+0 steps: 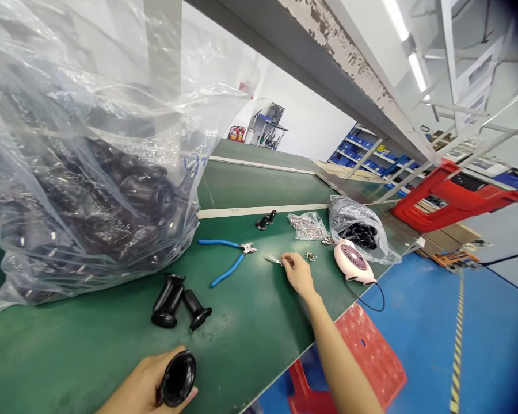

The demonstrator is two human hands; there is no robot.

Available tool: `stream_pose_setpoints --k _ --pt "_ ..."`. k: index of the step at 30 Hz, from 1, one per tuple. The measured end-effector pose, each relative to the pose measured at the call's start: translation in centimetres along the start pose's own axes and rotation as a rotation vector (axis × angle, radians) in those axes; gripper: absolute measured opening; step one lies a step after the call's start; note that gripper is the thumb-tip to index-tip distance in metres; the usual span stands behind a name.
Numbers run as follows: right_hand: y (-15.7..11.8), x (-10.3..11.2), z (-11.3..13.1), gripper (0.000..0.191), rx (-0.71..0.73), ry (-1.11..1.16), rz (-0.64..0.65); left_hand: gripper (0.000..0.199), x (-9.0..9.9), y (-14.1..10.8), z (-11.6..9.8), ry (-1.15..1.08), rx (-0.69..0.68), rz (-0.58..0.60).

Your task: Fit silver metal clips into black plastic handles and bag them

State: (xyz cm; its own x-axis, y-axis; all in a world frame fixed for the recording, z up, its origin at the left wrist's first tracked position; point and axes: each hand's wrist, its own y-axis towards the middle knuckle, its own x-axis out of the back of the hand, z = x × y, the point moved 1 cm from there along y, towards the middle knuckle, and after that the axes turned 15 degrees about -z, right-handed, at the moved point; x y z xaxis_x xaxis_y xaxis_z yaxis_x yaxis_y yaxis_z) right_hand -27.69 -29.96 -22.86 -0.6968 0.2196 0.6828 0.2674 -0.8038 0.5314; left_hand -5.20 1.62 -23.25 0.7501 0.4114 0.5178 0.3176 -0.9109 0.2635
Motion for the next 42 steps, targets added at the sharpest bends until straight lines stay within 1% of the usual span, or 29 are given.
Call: stream_pose_setpoints --k 3,5,9,12,14,15,16,19,20,23,25,28,31,33,36,37,39,42 --pt "-3.0 0.0 2.7 0.017 0.049 0.119 0.086 0.029 0.3 0.1 0.0 0.029 0.05 0.11" --pt "-5.0 0.1 4.7 0.016 0.069 0.187 0.148 0.029 0.5 0.2 0.0 0.034 0.062 0.162" --pt "-7.8 0.6 7.9 0.015 0.11 0.295 0.268 0.032 0.5 0.2 0.1 0.019 0.056 0.203" --pt "-8.6 1.5 9.0 0.028 0.121 0.295 0.337 0.032 0.5 0.2 0.1 0.007 0.06 0.209" --pt "-8.9 2.0 9.2 0.041 0.141 0.234 0.385 0.032 0.5 0.3 0.1 -0.001 0.062 0.208" --pt "-9.1 2.2 9.3 0.044 0.161 0.203 0.406 0.032 0.6 0.3 0.0 -0.007 0.062 0.211" --pt "-9.2 2.3 9.3 0.044 0.184 0.182 0.419 0.033 0.6 0.3 -0.1 -0.013 0.06 0.216" --pt "-9.4 2.2 9.4 0.029 0.237 0.177 0.423 0.033 0.7 0.4 -0.3 -0.022 0.044 0.219" --pt "-9.4 2.2 9.5 0.027 0.246 0.181 0.425 0.032 0.8 0.5 -0.4 -0.02 0.039 0.219" --pt "-8.9 2.0 10.0 0.038 0.272 0.182 0.471 0.031 0.9 0.6 -0.7 -0.014 0.038 0.232" --pt "-8.3 2.0 10.2 0.039 0.297 0.196 0.528 0.031 0.9 0.6 -0.7 -0.014 0.041 0.233" --pt "-7.6 1.7 10.2 0.027 0.321 0.232 0.595 0.031 0.9 0.6 -0.7 -0.019 0.042 0.223" --pt "-7.2 1.4 10.1 0.017 0.308 0.242 0.595 0.03 0.9 0.6 -0.8 -0.016 0.045 0.232" --pt "-7.1 1.5 10.1 0.02 0.3 0.244 0.591 0.03 0.9 0.7 -0.8 -0.015 0.052 0.235" --pt "-6.8 2.2 10.0 0.038 0.301 0.247 0.625 0.03 1.0 0.8 -0.9 -0.033 0.062 0.234" --pt "-6.6 2.5 9.9 0.042 0.302 0.241 0.642 0.03 1.1 0.8 -0.9 -0.04 0.067 0.236" --pt "-6.4 2.7 9.7 0.037 0.305 0.221 0.67 0.03 1.0 0.9 -0.8 -0.053 0.075 0.241" --pt "-6.2 2.5 9.6 0.026 0.326 0.219 0.689 0.029 0.9 0.9 -0.6 -0.068 0.073 0.225"
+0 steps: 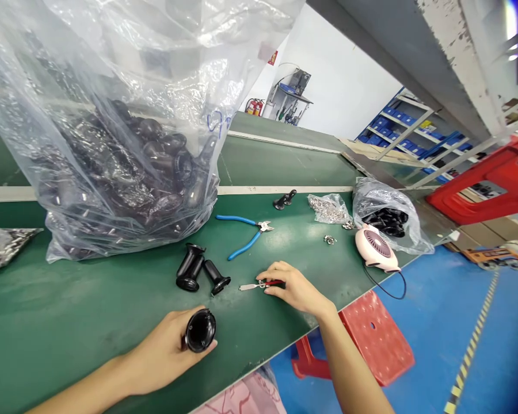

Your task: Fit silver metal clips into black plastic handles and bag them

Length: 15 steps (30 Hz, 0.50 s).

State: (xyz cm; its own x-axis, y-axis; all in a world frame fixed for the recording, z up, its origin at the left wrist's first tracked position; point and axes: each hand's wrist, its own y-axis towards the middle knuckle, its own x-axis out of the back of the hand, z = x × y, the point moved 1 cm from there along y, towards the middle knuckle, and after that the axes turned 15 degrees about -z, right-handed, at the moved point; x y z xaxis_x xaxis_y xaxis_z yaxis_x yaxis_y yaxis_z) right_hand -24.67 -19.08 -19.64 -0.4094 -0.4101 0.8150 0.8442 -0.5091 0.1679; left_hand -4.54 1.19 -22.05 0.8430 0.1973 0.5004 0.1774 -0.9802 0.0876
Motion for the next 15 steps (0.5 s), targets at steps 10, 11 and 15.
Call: stream_pose_setpoints --k 10,11,15 --pt "1.4 -1.7 0.7 0.024 0.041 0.151 -0.061 0.029 0.3 0.0 -0.6 0.008 0.021 0.011" --pt "1.4 -2.0 0.8 0.024 0.028 0.177 -0.089 0.029 0.3 -0.1 -0.5 0.004 0.022 0.013" --pt "1.2 -3.2 0.7 0.025 -0.079 0.351 -0.254 0.03 0.1 -0.3 0.0 -0.017 0.008 0.002"
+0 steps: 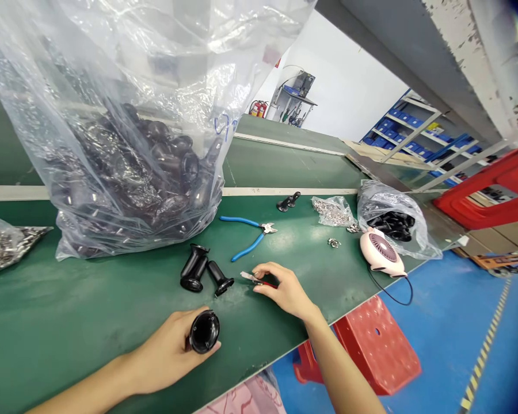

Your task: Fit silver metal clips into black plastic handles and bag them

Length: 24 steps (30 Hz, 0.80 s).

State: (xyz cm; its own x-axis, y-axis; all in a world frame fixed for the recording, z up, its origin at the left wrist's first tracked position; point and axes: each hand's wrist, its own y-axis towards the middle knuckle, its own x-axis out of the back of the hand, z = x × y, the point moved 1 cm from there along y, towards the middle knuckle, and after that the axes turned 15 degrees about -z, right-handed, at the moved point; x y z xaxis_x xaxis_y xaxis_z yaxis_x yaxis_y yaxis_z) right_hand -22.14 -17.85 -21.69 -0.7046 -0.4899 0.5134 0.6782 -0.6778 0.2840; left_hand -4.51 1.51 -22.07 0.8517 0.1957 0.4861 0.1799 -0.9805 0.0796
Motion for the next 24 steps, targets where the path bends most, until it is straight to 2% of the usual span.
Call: stream_pose_setpoints --k 6,11,14,17,20,24 --pt "0.9 -0.3 -1.7 0.04 -0.154 0.307 -0.307 0.03 0.0 0.1 -0.1 0.014 -0.006 0.003" --pt "3.1 0.0 -1.5 0.053 -0.186 0.465 -0.398 0.03 0.1 0.2 -0.5 0.011 -0.012 0.002" --pt "3.5 -0.1 -0.4 0.053 -0.16 0.515 -0.396 0.029 0.0 0.2 -0.3 0.003 -0.011 -0.002" --pt "2.7 -0.6 1.5 0.045 -0.115 0.532 -0.373 0.029 0.0 0.1 0.1 -0.024 0.004 -0.027" --pt "0.7 -1.9 4.1 0.033 -0.115 0.517 -0.234 0.026 0.1 0.1 0.4 -0.083 0.036 -0.044" --pt "-1.8 -4.2 7.4 0.03 -0.044 0.401 -0.013 0.019 0.3 0.2 0.3 -0.197 0.034 -0.04"
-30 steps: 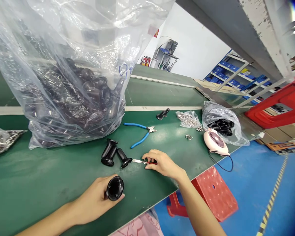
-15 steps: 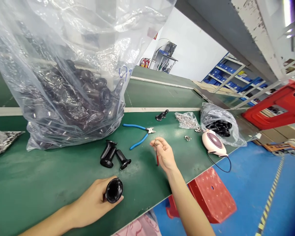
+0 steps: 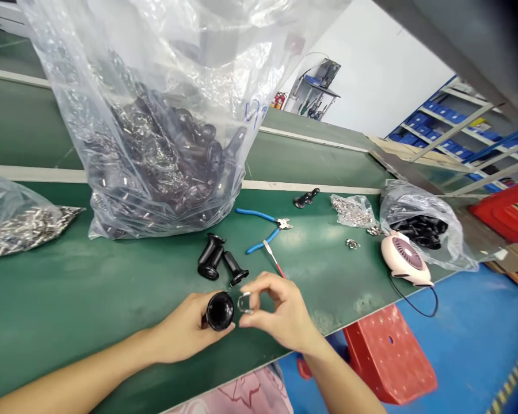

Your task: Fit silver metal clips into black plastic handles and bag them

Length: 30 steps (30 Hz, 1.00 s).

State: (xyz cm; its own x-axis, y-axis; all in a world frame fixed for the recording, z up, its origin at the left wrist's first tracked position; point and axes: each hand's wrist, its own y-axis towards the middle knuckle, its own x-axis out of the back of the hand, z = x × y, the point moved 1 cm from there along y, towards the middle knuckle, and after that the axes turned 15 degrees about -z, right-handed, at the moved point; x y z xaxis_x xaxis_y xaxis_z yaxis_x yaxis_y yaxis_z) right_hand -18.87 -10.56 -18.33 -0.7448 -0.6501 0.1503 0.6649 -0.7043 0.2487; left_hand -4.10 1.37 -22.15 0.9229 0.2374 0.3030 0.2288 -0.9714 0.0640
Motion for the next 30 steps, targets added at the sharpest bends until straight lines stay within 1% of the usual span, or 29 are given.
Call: stream_pose_setpoints --k 2,4,7,11,14,16,19,22,25,28,30 --pt "-0.6 -1.1 0.6 0.029 0.063 -0.081 0.057 0.015 0.0 0.0 -0.1 -0.057 -0.016 0.019" --pt "-0.7 -1.8 1.0 0.029 0.094 -0.17 0.105 0.014 0.1 -0.1 -0.2 -0.09 -0.034 0.031" --pt "-0.4 -2.1 1.1 0.034 0.067 -0.287 0.19 0.017 0.2 -0.2 -0.2 -0.085 -0.063 0.033" --pt "-0.2 -2.1 1.2 0.041 0.035 -0.318 0.265 0.015 0.3 -0.1 -0.2 -0.101 -0.077 0.043" --pt "-0.4 -2.0 1.4 0.045 0.069 -0.309 0.289 0.013 0.4 -0.1 -0.1 -0.129 -0.051 0.05" --pt "-0.5 -1.9 1.4 0.045 0.097 -0.307 0.297 0.013 0.4 -0.1 -0.1 -0.132 -0.049 0.052" --pt "-0.5 -1.7 1.4 0.037 0.16 -0.343 0.288 0.011 0.4 -0.1 -0.1 -0.1 -0.052 0.054" --pt "-0.2 -1.6 1.4 0.028 0.277 -0.434 0.279 0.01 0.3 -0.3 0.1 -0.054 -0.037 0.051" --pt "0.1 -1.5 1.4 0.017 0.385 -0.494 0.292 0.013 0.2 -0.4 0.4 0.001 -0.034 0.057" --pt "0.3 -1.3 1.3 0.017 0.419 -0.498 0.3 0.015 0.1 -0.4 0.4 0.03 -0.024 0.078" --pt "0.3 -1.2 1.4 0.015 0.427 -0.46 0.272 0.015 0.3 -0.3 0.4 0.026 -0.013 0.101"
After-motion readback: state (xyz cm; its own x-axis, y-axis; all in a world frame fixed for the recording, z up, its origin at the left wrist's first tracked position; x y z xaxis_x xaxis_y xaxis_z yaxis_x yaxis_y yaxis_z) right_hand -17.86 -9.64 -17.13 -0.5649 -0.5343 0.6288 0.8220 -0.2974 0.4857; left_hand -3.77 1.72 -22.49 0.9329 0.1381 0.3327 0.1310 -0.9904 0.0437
